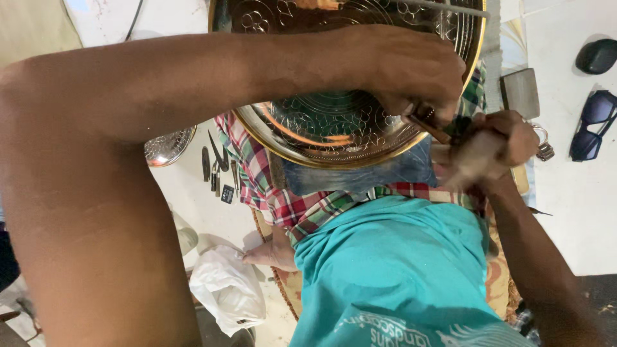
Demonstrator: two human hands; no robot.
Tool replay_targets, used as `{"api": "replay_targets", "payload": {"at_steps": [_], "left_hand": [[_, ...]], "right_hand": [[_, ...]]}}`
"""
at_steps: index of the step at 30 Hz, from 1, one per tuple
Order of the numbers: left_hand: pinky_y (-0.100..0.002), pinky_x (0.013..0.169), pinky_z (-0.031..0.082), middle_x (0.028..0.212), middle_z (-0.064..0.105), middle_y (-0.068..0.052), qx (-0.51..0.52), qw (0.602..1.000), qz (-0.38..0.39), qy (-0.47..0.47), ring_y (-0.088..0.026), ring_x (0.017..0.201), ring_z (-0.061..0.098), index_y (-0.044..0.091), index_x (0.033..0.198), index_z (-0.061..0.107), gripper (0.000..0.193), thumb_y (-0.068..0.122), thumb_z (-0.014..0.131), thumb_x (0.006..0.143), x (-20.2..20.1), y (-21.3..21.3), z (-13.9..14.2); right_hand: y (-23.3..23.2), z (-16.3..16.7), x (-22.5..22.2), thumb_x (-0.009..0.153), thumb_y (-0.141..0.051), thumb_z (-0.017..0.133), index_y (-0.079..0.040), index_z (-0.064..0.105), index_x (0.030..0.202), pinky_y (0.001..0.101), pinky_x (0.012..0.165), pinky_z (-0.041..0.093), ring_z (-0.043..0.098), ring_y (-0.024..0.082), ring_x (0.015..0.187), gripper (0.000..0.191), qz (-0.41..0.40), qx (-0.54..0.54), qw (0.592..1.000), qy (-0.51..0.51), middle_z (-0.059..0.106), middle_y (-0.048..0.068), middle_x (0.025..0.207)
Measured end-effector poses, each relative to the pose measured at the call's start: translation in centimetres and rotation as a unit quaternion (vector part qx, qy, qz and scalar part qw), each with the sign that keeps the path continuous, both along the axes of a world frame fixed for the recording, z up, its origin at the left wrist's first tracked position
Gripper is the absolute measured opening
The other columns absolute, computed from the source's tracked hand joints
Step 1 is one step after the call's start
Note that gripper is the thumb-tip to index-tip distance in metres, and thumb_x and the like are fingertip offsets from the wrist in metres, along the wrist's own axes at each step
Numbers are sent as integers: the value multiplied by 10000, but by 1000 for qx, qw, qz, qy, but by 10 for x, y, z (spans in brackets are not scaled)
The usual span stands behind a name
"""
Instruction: The person sits on the floor and repeatedly hammers a small metal piece held in the left hand against a large decorative metal tray. The person uses a wooden mallet to strike the metal piece, occasionally adjusting its position.
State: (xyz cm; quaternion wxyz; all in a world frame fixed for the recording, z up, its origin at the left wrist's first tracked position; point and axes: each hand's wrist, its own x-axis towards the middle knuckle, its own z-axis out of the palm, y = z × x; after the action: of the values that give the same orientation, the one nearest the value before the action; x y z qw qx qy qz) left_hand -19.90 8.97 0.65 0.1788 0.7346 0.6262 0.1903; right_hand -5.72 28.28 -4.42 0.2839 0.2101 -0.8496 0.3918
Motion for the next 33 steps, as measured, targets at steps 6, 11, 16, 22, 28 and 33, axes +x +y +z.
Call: {"api": "replay_targets", "payload": {"at_steps": [6,11,16,22,28,33], "left_hand": [[-440,563,506,665,653,-62,-28,999,46,-9,-277,671,686,101,819,705,209,-9,780,658,5,-5,0],[-450,611,510,744,699,-68,13,999,22,-22,-266,710,694,117,916,744,172,-9,752,799,3,-9,0],[-436,653,537,782,723,-89,200,977,74,-3,-308,734,688,97,950,735,339,-11,728,630,6,-23,2],[-461,591,509,746,732,-98,65,972,223,-37,-293,715,702,127,1044,759,418,-41,728,663,28,-42,2],[-372,596,552,890,772,-121,94,923,371,-39,-237,663,708,131,1195,744,587,-107,621,673,55,-57,-9],[-336,511,553,853,784,-118,95,871,478,-66,-203,589,715,138,1266,720,660,-120,588,673,81,-62,-17]], "right_hand": [[5,1,10,915,-136,823,-20,672,937,362,650,519,664,261,736,192,-14,38,997,-65,690,136,858],[7,-4,9,903,-217,817,-33,680,927,350,654,516,659,238,729,231,-12,36,995,-87,695,124,858],[11,-7,7,871,-220,768,-45,665,874,335,622,489,608,205,684,203,-75,83,984,-135,637,87,784],[11,-8,13,978,-83,680,62,590,955,331,672,467,569,207,725,173,28,-153,966,-207,605,99,843],[52,4,1,766,-64,741,62,607,919,302,518,397,481,151,569,239,25,-18,951,-307,557,68,686],[58,14,-10,759,-91,686,49,621,967,247,620,455,532,77,688,259,120,-94,933,-325,601,33,793]]}}
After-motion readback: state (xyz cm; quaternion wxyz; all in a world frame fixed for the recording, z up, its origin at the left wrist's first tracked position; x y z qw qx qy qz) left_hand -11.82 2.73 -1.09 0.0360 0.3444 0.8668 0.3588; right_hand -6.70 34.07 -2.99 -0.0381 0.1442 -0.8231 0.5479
